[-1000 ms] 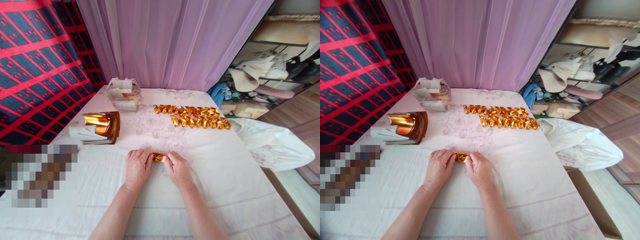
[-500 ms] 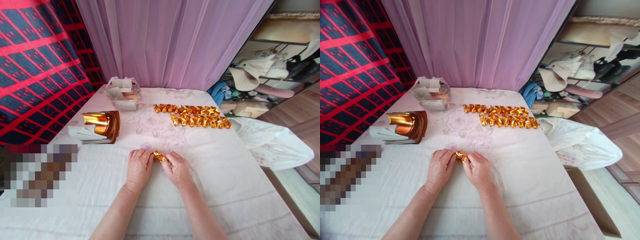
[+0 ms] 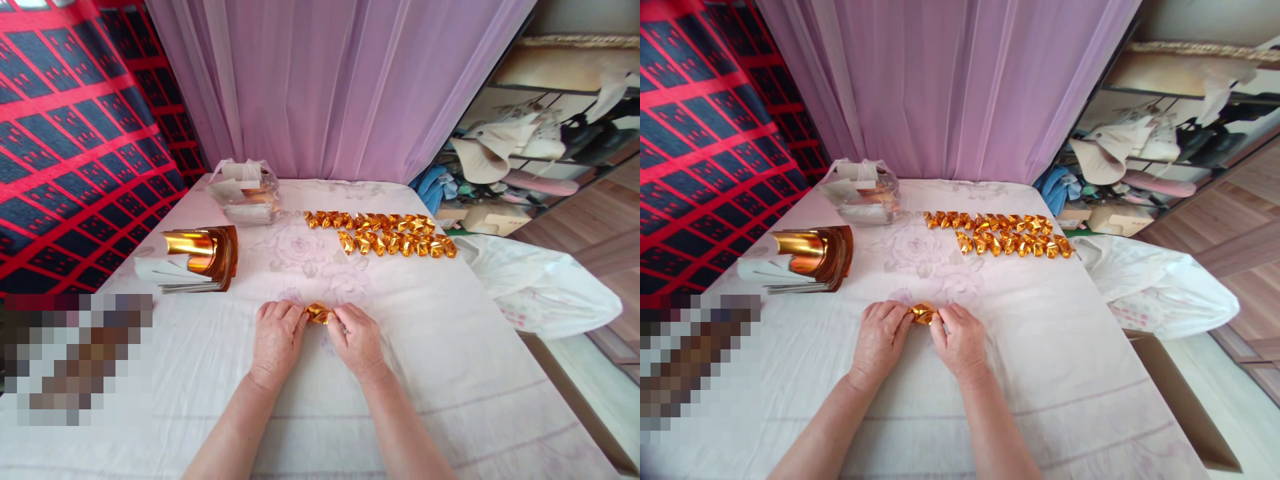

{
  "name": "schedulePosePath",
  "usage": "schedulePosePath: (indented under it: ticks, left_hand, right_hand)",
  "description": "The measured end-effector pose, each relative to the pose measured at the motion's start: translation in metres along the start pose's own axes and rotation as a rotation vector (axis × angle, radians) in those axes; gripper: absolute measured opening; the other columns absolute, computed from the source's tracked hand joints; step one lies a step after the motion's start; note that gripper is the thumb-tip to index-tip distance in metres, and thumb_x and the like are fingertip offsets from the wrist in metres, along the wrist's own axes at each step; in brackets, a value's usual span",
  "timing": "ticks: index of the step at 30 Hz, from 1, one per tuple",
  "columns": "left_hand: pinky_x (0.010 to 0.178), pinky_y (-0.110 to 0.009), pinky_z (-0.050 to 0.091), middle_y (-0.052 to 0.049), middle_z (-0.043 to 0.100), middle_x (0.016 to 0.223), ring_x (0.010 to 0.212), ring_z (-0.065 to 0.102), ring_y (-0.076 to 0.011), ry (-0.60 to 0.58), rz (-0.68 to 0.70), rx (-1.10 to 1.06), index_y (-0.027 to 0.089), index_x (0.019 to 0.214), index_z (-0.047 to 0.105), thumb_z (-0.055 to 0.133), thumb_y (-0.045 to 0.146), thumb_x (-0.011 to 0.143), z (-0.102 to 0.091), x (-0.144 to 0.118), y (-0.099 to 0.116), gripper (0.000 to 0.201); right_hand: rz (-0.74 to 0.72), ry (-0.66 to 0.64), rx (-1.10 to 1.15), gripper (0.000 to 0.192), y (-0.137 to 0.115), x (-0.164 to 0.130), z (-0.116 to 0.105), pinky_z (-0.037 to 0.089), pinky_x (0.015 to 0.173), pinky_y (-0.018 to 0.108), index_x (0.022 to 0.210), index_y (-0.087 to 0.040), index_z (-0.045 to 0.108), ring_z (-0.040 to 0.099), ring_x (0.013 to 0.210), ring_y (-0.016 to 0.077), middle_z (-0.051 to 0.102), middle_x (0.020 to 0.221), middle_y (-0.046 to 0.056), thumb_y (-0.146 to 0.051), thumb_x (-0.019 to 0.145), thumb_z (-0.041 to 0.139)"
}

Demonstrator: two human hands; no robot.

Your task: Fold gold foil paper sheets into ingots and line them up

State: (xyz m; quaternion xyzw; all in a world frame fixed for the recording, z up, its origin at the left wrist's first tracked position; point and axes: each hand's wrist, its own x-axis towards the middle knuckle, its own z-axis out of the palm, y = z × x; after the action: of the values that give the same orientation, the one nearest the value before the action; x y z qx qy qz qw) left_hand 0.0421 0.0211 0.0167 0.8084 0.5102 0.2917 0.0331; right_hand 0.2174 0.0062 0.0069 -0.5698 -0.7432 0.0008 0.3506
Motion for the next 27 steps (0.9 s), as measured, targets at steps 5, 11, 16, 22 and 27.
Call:
schedulePosePath:
  ticks: [5, 11, 16, 22, 27]
  left_hand:
    - [0.080, -0.038, 0.041, -0.005, 0.069, 0.089, 0.081, 0.061, -0.0214, -0.004, -0.030, 0.001, 0.022, 0.092, 0.066, 0.042, 0.030, 0.101, 0.001, -0.001, -0.002, 0.027]
    - [0.080, -0.040, 0.043, -0.005, 0.072, 0.090, 0.082, 0.065, -0.0238, 0.028, -0.131, 0.018, 0.021, 0.102, 0.065, 0.046, 0.029, 0.099, 0.003, -0.002, -0.010, 0.021]
    - [0.079, -0.040, 0.046, -0.005, 0.075, 0.093, 0.083, 0.068, -0.0247, 0.039, -0.213, -0.048, 0.021, 0.100, 0.067, 0.048, 0.027, 0.097, 0.005, -0.002, -0.016, 0.020]
    - [0.082, -0.038, 0.048, -0.004, 0.077, 0.096, 0.085, 0.070, -0.0219, 0.024, -0.252, -0.123, 0.023, 0.104, 0.069, 0.049, 0.025, 0.095, 0.006, 0.001, -0.015, 0.022]
    - [0.078, -0.037, 0.046, -0.004, 0.076, 0.087, 0.079, 0.069, -0.0220, 0.001, -0.242, -0.104, 0.022, 0.093, 0.072, 0.049, 0.028, 0.095, 0.002, 0.002, -0.011, 0.023]
  right_hand:
    - [0.049, -0.027, 0.077, 0.025, 0.000, 0.001, -0.004, 0.037, 0.062, 0.025, 0.073, -0.022, 0.059, 0.054, 0.062, 0.0135, 0.060, 0.066, 0.000, -0.023, 0.093, 0.044]
    - [0.110, -0.079, 0.157, 0.016, -0.002, -0.001, -0.005, 0.039, 0.061, 0.023, 0.078, -0.021, 0.059, 0.055, 0.061, 0.0125, 0.061, 0.068, -0.001, -0.031, 0.089, 0.053]
    - [0.036, -0.114, 0.144, 0.024, -0.002, -0.001, -0.004, 0.036, 0.059, 0.023, 0.070, -0.021, 0.056, 0.054, 0.061, 0.0114, 0.058, 0.064, -0.001, -0.030, 0.092, 0.048]
    - [-0.001, -0.116, 0.083, 0.035, -0.001, 0.000, -0.003, 0.031, 0.056, 0.024, 0.060, -0.022, 0.050, 0.049, 0.055, 0.0106, 0.054, 0.057, -0.002, -0.025, 0.094, 0.043]
    - [0.049, -0.117, 0.094, 0.031, -0.001, 0.000, -0.003, 0.034, 0.057, 0.024, 0.064, -0.022, 0.053, 0.053, 0.057, 0.0120, 0.058, 0.060, -0.001, -0.029, 0.093, 0.045]
